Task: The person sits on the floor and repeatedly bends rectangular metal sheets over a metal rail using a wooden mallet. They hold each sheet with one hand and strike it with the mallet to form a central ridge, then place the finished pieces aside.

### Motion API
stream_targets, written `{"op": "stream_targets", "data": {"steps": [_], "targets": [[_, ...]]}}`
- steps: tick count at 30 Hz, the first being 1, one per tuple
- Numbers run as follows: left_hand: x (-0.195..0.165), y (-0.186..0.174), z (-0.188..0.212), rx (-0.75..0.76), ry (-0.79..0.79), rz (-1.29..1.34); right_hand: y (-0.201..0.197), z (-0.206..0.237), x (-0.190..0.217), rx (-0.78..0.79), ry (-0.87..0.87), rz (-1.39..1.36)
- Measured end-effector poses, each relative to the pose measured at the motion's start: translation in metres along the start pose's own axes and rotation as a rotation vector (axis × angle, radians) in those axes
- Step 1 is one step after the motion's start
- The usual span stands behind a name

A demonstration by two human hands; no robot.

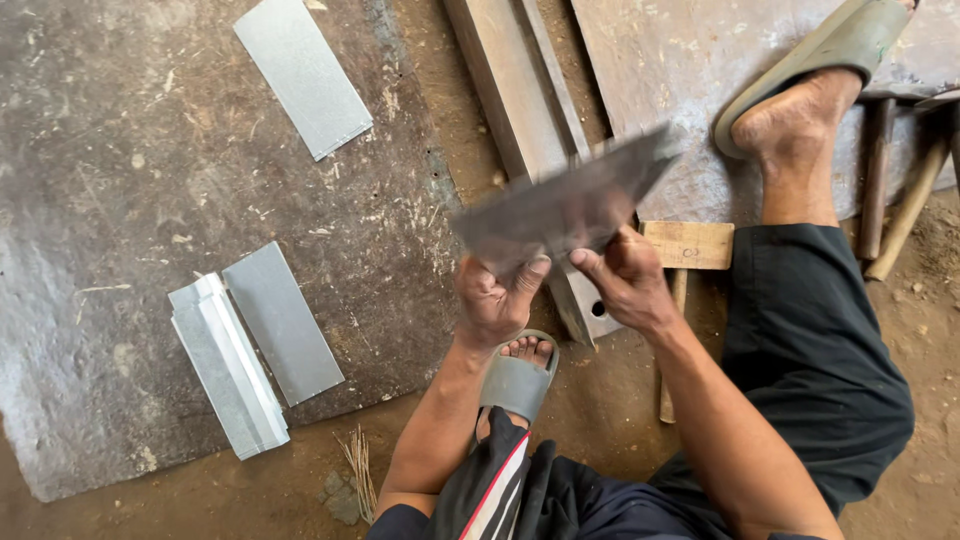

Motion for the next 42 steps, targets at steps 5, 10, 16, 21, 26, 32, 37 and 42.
{"op": "stream_targets", "data": {"steps": [5,10,16,21,26,32,37,42], "targets": [[0.019,0.011,0.004,0.114,0.111,0.069,-0.002,0.013,-0.037,0.025,0.104,-0.08],[0.036,0.013,0.018,0.101,0.149,0.091,0.008,0.025,-0.079,-0.034,0.425,-0.252],[0.05,0.02,0.029,0.048,0.046,0.041,0.009,0.02,-0.048,-0.064,-0.109,0.053],[0.068,0.023,0.037,0.053,-0.031,0.047,0.011,0.017,-0.049,0.035,-0.001,0.151],[0.115,0.018,0.05,-0.04,-0.358,-0.097,0.006,0.006,-0.066,0.077,0.219,0.291],[0.165,0.036,0.068,-0.134,-0.783,0.395,0.008,-0.001,-0.123,0.164,0.735,0.397],[0.174,0.033,0.079,-0.167,-0.737,0.361,0.005,0.008,-0.115,0.14,0.66,0.407],[0.18,0.031,0.081,-0.129,-0.715,0.395,-0.001,0.051,-0.074,-0.045,0.408,0.212]]}}
Point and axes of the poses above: each hand's wrist, its own z-axis away from the middle knuckle, its own y-axis out of the palm, x = y × z, the point moved 7 cm from there along -z, towards the middle knuckle, and after that the axes turned 4 degrees about -x, right-handed, at the moved point
